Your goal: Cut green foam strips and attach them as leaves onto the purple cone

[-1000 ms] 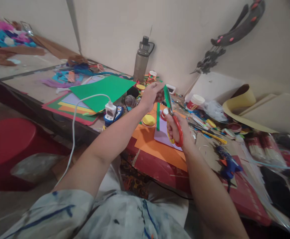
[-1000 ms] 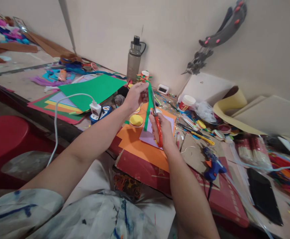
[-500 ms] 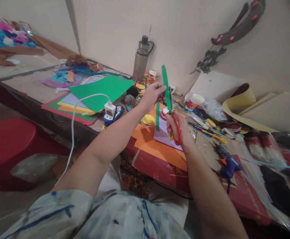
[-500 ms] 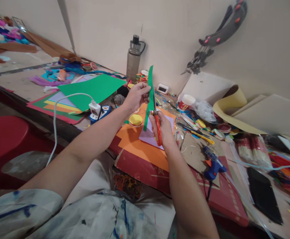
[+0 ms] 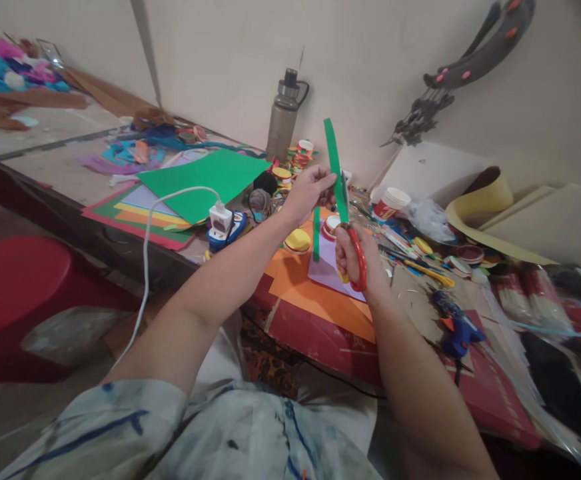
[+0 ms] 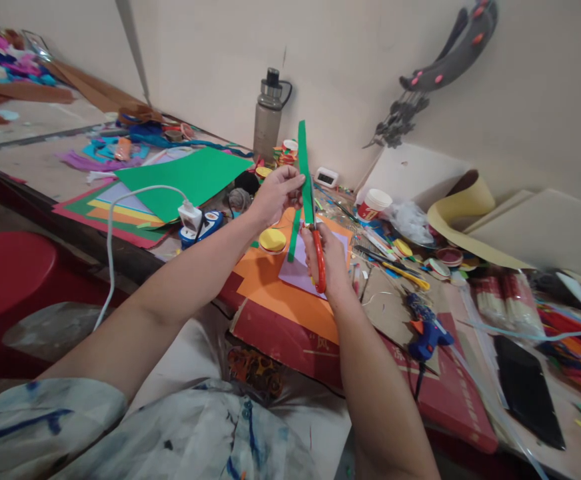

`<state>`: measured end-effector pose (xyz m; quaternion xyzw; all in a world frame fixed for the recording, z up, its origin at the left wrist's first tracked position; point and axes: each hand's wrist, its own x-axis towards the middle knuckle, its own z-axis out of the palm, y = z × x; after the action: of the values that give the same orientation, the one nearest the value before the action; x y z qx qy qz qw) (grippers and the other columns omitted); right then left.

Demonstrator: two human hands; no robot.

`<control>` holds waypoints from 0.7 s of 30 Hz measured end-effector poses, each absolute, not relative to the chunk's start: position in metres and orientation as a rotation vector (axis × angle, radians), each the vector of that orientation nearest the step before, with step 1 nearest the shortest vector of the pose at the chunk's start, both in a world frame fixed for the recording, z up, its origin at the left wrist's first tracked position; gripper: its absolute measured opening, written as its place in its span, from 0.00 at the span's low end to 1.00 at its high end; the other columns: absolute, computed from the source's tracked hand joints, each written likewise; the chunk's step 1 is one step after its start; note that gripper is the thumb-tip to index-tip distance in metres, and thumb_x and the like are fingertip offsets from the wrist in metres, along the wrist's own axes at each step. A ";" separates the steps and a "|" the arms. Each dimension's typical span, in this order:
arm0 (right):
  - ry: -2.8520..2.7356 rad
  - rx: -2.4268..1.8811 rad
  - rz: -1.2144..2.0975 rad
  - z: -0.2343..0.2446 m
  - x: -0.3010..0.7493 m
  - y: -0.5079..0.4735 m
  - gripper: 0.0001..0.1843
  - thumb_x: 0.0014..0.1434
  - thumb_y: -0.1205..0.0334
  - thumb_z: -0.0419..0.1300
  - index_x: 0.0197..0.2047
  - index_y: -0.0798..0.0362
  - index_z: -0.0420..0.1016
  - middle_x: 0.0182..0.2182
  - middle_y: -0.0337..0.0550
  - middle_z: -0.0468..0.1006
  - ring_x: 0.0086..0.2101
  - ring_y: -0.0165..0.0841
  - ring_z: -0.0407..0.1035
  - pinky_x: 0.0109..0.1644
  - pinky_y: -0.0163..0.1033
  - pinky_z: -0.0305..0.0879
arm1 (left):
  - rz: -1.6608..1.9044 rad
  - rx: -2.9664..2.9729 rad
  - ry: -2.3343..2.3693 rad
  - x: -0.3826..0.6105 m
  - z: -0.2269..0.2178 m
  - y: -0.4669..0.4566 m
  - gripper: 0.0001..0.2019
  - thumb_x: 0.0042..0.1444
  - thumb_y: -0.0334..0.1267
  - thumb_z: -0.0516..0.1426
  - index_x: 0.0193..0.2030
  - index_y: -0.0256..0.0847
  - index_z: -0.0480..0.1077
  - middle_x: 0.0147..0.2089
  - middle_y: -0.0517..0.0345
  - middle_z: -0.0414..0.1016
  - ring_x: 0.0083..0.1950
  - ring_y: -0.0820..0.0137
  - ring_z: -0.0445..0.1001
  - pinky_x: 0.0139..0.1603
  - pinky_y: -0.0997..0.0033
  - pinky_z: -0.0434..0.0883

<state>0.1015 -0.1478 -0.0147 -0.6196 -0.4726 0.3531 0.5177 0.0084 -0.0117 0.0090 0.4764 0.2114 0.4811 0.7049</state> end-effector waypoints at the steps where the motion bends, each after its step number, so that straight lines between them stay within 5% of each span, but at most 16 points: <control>1: -1.129 -1.485 0.854 -0.015 0.101 -0.148 0.28 0.54 0.36 0.70 0.35 0.46 0.60 0.20 0.29 0.62 0.16 0.23 0.55 0.15 0.32 0.56 | 1.069 1.065 0.470 0.008 0.009 -0.012 0.13 0.68 0.32 0.60 0.34 0.42 0.61 0.23 0.69 0.68 0.21 0.80 0.69 0.25 0.80 0.64; 13: -1.133 -1.555 0.768 -0.014 0.099 -0.149 0.23 0.61 0.42 0.65 0.31 0.47 0.61 0.17 0.30 0.63 0.15 0.25 0.57 0.14 0.31 0.57 | 1.067 1.072 0.436 0.008 0.004 -0.006 0.15 0.66 0.39 0.63 0.33 0.42 0.61 0.23 0.68 0.69 0.21 0.80 0.70 0.24 0.80 0.63; 21: -1.175 -1.586 0.775 -0.025 0.102 -0.145 0.26 0.56 0.36 0.68 0.34 0.47 0.64 0.18 0.28 0.64 0.14 0.24 0.57 0.12 0.30 0.55 | 1.133 0.902 0.468 0.004 0.006 0.008 0.17 0.63 0.41 0.67 0.33 0.42 0.62 0.23 0.68 0.67 0.20 0.81 0.67 0.25 0.78 0.61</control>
<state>0.1023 -0.1453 -0.0254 -0.6525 -0.4834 0.3190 0.4887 0.0040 0.0083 0.0060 0.4087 0.2120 0.5134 0.7242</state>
